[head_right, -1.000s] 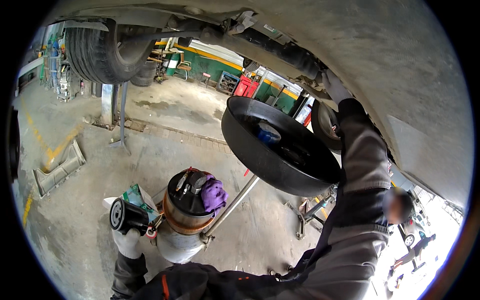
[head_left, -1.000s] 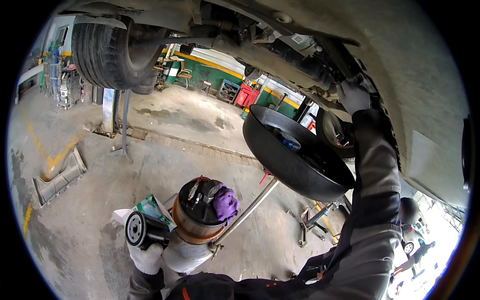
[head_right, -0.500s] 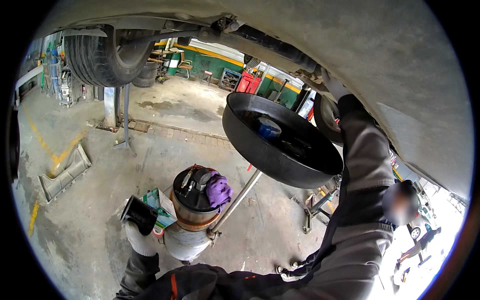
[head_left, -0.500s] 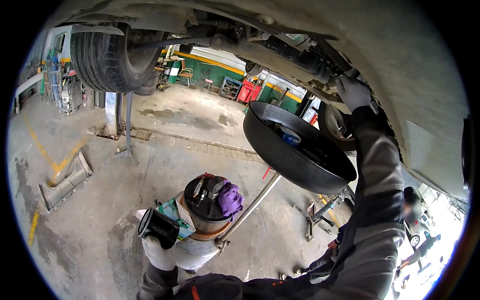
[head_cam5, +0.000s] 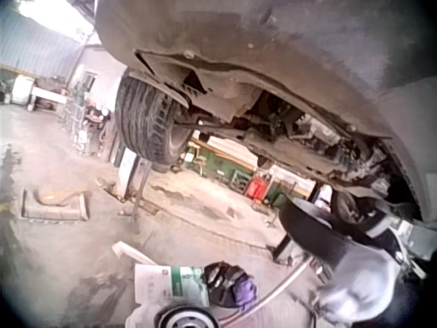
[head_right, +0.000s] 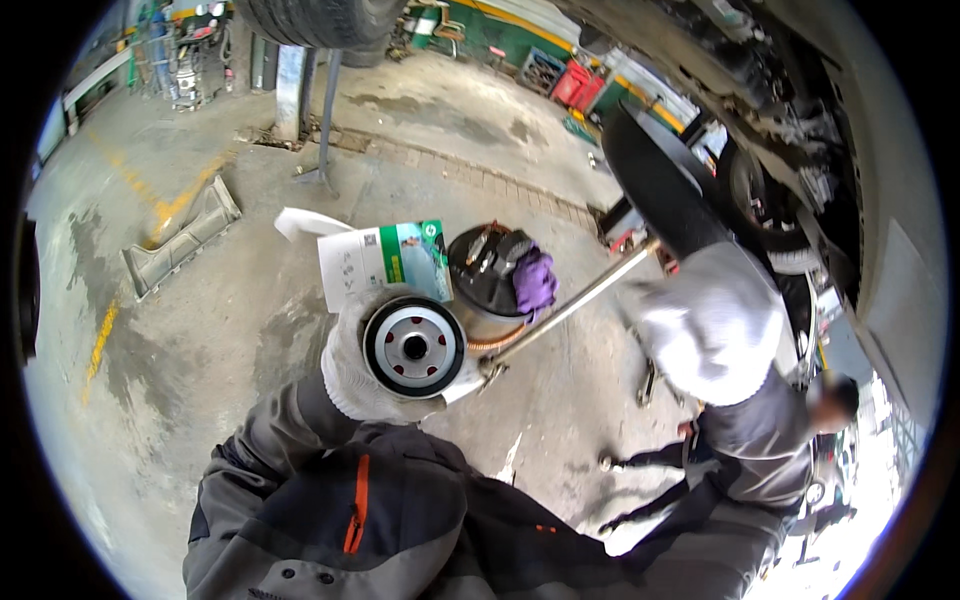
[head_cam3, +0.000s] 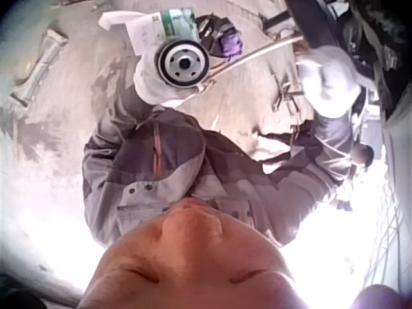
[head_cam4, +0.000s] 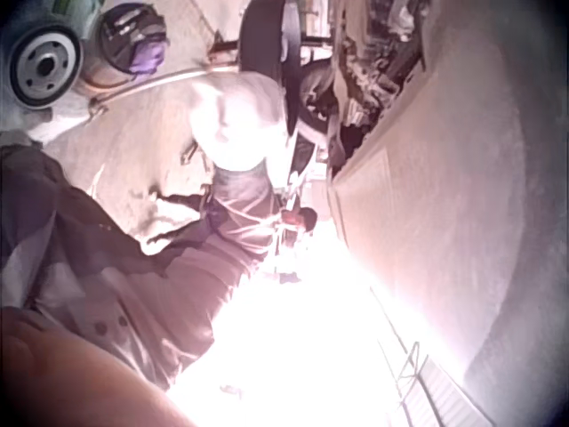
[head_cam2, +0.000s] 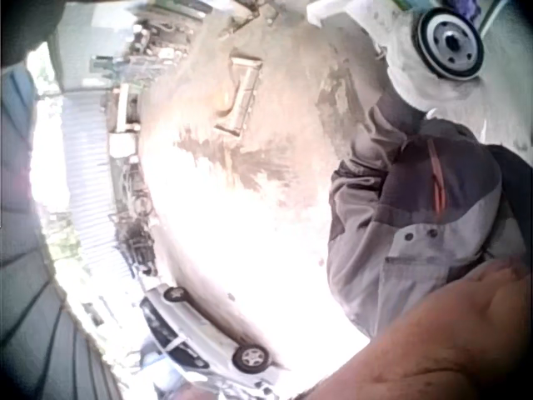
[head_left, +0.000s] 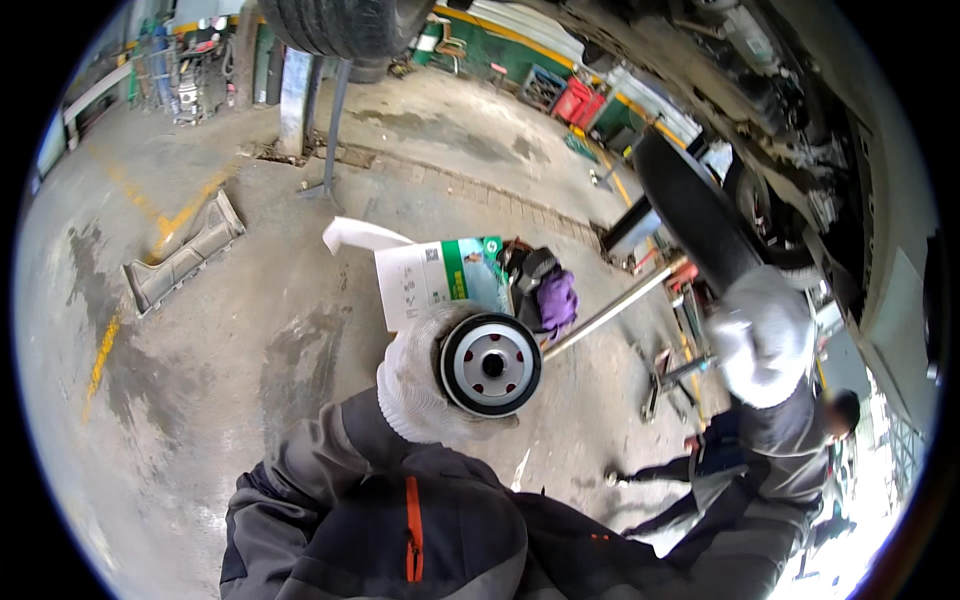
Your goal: The person removes an oil filter from the underside of a raised car, then installs a new oil filter by hand. The person also wipes the engine area with a cloth and positions an oil drain pan beneath the vehicle.
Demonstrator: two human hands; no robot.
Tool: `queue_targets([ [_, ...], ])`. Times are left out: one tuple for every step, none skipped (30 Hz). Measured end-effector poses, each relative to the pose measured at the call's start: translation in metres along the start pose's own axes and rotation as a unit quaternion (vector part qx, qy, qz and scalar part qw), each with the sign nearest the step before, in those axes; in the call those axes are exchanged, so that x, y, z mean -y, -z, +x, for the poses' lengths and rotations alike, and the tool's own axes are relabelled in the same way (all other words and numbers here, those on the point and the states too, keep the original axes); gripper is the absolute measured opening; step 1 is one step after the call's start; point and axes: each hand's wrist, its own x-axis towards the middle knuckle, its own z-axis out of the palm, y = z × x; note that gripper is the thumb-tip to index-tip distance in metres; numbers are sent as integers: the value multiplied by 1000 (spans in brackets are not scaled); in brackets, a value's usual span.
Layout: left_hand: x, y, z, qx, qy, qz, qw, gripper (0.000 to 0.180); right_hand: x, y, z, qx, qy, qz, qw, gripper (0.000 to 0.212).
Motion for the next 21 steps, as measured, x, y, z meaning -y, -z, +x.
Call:
queue_targets([
  [-3, 10, -4, 15, -15, 4, 1000, 90, 19, -11, 4, 40, -25, 71, 996, 7],
  [-6, 18, -4, 32, -39, 4, 999, 91, 37, -20, 4, 76, -77, 171, 979, 8],
  [-7, 27, -6, 44, -60, 12, 997, 91, 54, -32, 11, 94, -118, 216, 965, 9],
  [-3, 34, -13, 57, -57, 16, 997, 95, 68, -38, 16, 129, -175, 273, 937, 10],
  [-2, 40, -18, 56, -65, 18, 996, 94, 80, -45, 20, 163, -229, 329, 901, 11],
  [-2, 46, -21, 55, -73, 20, 996, 93, 93, -50, 25, 183, -284, 363, 868, 11],
  [-1, 51, -23, 55, -82, 21, 995, 93, 103, -54, 28, 201, -337, 396, 830, 12],
  [-3, 52, -20, 68, -83, 14, 994, 89, 104, -58, 24, 222, -315, 372, 844, 15],
  [-3, 52, -18, 81, -51, 3, 995, 88, 107, -59, 23, 230, -331, 378, 834, 16],
  [-2, 50, -17, 94, -20, -8, 995, 86, 111, -60, 23, 237, -346, 384, 823, 17],
  [-2, 52, -18, 106, 14, -15, 994, 84, 115, -61, 24, 245, -360, 392, 810, 18],
  [-2, 54, -13, 128, -11, -6, 992, 82, 117, -61, 25, 276, -398, 409, 773, 20],
  [0, 54, -13, 125, -18, -19, 992, 80, 118, -64, 24, 271, -411, 409, 768, 20],
  [0, 55, -14, 121, -26, -32, 992, 78, 121, -66, 25, 267, -424, 408, 763, 21],
  [0, 57, -13, 117, -33, -45, 992, 77, 124, -69, 26, 262, -436, 407, 759, 22],
  [0, 58, -11, 137, -34, -29, 990, 80, 127, -69, 29, 253, -458, 423, 740, 23],
  [0, 59, -11, 142, -46, -17, 989, 81, 128, -69, 31, 251, -472, 423, 732, 23],
  [1, 61, -11, 147, -59, -3, 987, 82, 130, -69, 33, 249, -485, 424, 723, 23],
  [1, 62, -11, 152, -72, 10, 986, 84, 131, -68, 35, 247, -498, 425, 715, 24],
  [3, 62, -13, 136, -71, -9, 988, 85, 130, -68, 38, 267, -508, 412, 708, 25],
  [5, 62, -16, 120, -70, -27, 990, 86, 130, -71, 38, 264, -512, 412, 706, 23],
])
